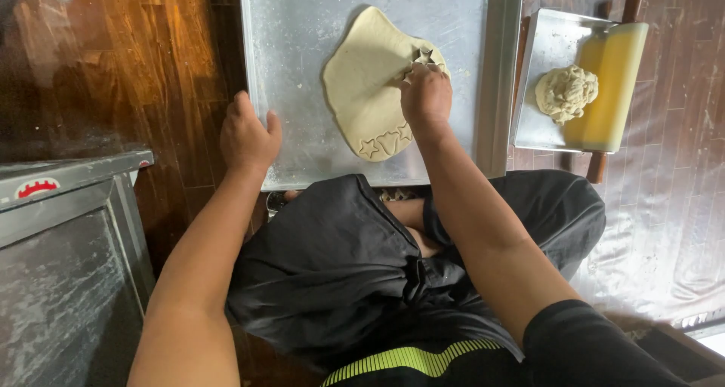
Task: A person sitting on the floor uses a star-shaped cookie cutter to cut multiple shapes out of a sheet of dough on a baking tray.
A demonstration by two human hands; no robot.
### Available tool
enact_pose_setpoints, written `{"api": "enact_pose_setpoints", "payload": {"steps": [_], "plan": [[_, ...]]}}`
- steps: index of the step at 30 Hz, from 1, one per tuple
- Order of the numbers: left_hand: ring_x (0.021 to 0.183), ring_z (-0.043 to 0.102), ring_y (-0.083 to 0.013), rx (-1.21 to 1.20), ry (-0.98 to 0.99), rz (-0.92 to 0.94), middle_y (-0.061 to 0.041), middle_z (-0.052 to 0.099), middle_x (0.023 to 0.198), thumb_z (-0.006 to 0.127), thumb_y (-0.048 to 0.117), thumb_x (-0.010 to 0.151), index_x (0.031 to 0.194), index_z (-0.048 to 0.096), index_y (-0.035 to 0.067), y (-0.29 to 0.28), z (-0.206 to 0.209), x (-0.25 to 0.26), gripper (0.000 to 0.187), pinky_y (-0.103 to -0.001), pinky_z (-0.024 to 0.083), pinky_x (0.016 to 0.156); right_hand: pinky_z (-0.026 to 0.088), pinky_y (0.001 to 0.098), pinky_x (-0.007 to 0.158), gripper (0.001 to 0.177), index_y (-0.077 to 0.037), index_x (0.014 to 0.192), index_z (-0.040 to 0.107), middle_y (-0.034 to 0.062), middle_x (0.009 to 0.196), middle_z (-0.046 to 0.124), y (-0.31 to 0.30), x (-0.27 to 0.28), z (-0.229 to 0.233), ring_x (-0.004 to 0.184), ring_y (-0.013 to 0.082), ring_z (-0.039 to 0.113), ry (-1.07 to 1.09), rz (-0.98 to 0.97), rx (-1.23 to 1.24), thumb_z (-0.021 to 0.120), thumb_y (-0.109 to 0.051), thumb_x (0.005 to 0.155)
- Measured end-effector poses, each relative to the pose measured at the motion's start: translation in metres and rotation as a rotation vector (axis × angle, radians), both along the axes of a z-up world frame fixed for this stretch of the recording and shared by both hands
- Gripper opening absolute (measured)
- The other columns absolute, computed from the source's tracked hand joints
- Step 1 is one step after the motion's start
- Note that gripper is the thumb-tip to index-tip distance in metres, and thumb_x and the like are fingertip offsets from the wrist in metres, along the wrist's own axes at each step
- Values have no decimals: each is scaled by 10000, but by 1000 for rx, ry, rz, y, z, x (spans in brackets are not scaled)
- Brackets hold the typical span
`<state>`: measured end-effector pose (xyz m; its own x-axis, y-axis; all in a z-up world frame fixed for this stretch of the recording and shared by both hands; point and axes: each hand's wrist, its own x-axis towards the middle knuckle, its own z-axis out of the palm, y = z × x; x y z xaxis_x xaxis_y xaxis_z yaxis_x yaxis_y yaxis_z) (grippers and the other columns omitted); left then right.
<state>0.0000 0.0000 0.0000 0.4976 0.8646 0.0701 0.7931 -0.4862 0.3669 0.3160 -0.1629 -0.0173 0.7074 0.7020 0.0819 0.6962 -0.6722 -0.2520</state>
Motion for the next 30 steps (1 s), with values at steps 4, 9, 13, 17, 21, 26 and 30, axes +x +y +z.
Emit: {"api": "enact_pose_setpoints", "payload": {"steps": [4, 9, 13, 17, 21, 26, 30], "plan": [[821, 718, -420, -3, 12, 3, -161, 630, 994, 671, 360, 910, 1316, 482, 36, -1, -3, 0, 553, -518, 584, 690, 582, 428, 878, 289, -225, 1023, 780, 28, 963, 699, 2, 5, -10, 972, 292, 721, 39, -40, -109, 880, -336, 775], [843, 714, -438, -42, 10, -15, -181, 633, 1014, 672, 357, 922, 1323, 482, 22, 0, 2, -1, 556, -530, 582, 705, 600, 441, 828, 208, -202, 1004, 773, 71, 942, 689, 4, 4, 1, 937, 328, 720, 32, 3, -164, 814, -307, 830], [873, 713, -430, -87, 27, 3, -171, 633, 1037, 671, 357, 916, 1336, 472, 34, -3, 10, 0, 566, -536, 581, 730, 605, 421, 827, 200, -198, 1023, 773, 82, 945, 700, 1, 3, -1, 916, 327, 731, -6, 33, -170, 788, -290, 846], [866, 720, -415, -46, 22, -11, -163, 631, 1031, 673, 357, 919, 1328, 476, 33, 4, 2, 2, 558, -520, 588, 725, 609, 423, 851, 284, -182, 1106, 777, 95, 971, 695, 6, 2, 2, 939, 331, 726, 24, 7, -134, 801, -290, 844], [893, 713, -432, -99, 14, -16, -187, 637, 1053, 655, 360, 933, 1329, 467, 22, 0, 11, -1, 553, -537, 581, 748, 602, 434, 861, 276, -181, 1138, 788, 113, 975, 705, 6, 2, 4, 945, 345, 721, 60, 3, -144, 779, -267, 875], [991, 689, -481, -171, -51, 3, -246, 630, 1160, 675, 440, 914, 1366, 455, -5, 4, 16, -4, 672, -569, 551, 836, 585, 442, 894, 213, -246, 1086, 795, 48, 981, 753, -7, 14, 34, 945, 332, 736, 253, 25, -122, 688, -230, 903], [1072, 643, -433, -266, -143, -7, -254, 645, 1261, 601, 446, 971, 1369, 474, -18, -1, 23, -14, 624, -507, 498, 903, 552, 353, 653, 148, -52, 941, 803, 93, 831, 778, -45, 27, 80, 664, 227, 677, 192, -60, 208, 684, -83, 860]]}}
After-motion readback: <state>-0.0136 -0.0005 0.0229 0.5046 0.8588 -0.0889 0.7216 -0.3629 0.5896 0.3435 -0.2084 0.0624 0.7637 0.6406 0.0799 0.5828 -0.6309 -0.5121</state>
